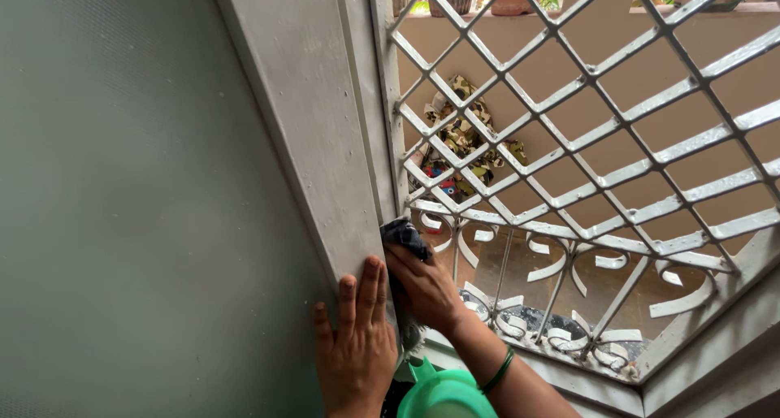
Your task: The person wipes a frosted glass window and its metal frame with a cloth, repeatedly dipping the cloth into a green bucket of water. They clean the lower and upper sections of the window and the surrounding frame.
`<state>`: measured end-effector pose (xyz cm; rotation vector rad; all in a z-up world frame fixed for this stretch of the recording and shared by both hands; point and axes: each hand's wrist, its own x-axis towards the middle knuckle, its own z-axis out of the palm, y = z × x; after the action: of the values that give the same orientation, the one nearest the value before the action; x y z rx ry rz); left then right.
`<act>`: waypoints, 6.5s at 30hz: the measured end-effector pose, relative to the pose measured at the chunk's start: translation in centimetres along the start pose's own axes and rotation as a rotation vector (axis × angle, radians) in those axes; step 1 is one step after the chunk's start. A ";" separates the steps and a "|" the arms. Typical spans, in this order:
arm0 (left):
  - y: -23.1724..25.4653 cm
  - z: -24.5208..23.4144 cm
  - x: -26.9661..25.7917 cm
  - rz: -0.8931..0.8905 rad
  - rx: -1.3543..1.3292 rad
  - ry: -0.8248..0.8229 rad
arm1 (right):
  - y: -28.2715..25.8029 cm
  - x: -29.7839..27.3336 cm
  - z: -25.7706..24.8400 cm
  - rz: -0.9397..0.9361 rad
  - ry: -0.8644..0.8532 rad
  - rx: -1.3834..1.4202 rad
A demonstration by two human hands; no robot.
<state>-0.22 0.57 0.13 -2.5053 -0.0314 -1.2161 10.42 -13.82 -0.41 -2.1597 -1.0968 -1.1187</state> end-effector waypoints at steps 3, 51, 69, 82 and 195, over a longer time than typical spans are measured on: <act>0.3 0.3 -0.1 -0.012 -0.006 0.000 | 1.0 2.5 -1.8 -0.076 0.019 -0.007; -10.2 -18.7 26.4 0.020 -0.184 0.626 | -1.8 29.0 -11.1 -0.086 0.413 -0.095; -9.9 -16.0 26.0 0.027 -0.194 0.664 | 0.2 9.1 2.3 0.404 0.264 0.144; -10.3 -16.4 26.0 0.035 -0.200 0.743 | -3.5 0.5 -2.8 0.544 0.184 -0.110; 3.0 -5.5 13.6 0.355 0.119 -0.426 | -3.5 0.2 -17.3 0.625 -0.214 -0.212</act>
<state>4.71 -5.77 12.71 -2.4796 0.2181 -0.5177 -0.20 -23.79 9.57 -2.5685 -0.3238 -0.7470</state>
